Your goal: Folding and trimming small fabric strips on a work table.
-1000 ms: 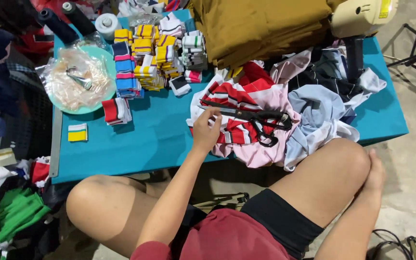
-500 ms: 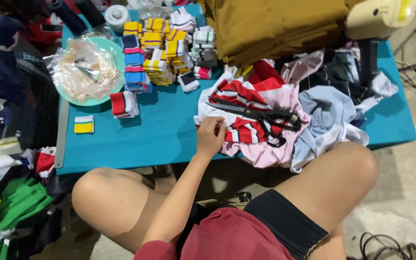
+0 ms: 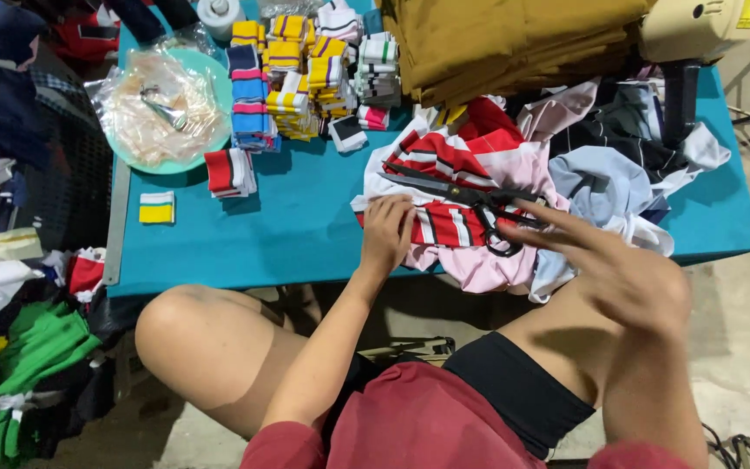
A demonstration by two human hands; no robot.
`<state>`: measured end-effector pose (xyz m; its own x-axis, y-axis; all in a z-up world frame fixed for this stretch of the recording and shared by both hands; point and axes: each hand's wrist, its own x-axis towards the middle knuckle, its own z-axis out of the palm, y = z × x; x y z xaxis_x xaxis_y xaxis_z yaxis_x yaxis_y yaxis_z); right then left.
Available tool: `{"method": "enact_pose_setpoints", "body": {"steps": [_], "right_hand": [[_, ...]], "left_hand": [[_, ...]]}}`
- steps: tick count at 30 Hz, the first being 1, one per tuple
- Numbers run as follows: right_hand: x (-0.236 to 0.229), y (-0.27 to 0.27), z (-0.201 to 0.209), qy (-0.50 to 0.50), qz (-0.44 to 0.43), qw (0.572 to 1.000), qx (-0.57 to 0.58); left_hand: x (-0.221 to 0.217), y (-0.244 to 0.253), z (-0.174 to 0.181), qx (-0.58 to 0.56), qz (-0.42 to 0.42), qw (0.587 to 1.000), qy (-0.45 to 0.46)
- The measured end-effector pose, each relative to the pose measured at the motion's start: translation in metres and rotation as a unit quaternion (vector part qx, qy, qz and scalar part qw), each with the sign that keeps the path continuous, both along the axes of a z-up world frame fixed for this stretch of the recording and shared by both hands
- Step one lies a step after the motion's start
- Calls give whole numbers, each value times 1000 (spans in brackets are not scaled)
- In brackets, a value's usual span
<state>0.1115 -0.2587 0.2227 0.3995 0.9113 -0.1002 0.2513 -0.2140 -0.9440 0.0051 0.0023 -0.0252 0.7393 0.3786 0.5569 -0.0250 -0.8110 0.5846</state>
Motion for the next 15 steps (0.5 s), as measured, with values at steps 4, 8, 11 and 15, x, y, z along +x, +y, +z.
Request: {"method": "enact_pose_setpoints", "body": {"steps": [4,8,11,15], "right_hand": [[28,72,-92,-244,-21,969,-25],[56,97,-196,-487,-38,832,-263],[59,100,-233,-554,-63,788,-262],[47,104,-205,-488,-12,826,-280]], "left_hand": [[0,0,10,-22,-3,1000,-6],[-3,1,-6,-23,-1,1000,18],[-3,4,-5,-19,-14,999,28],[-4,3,-15,2,-20,999,42]]}}
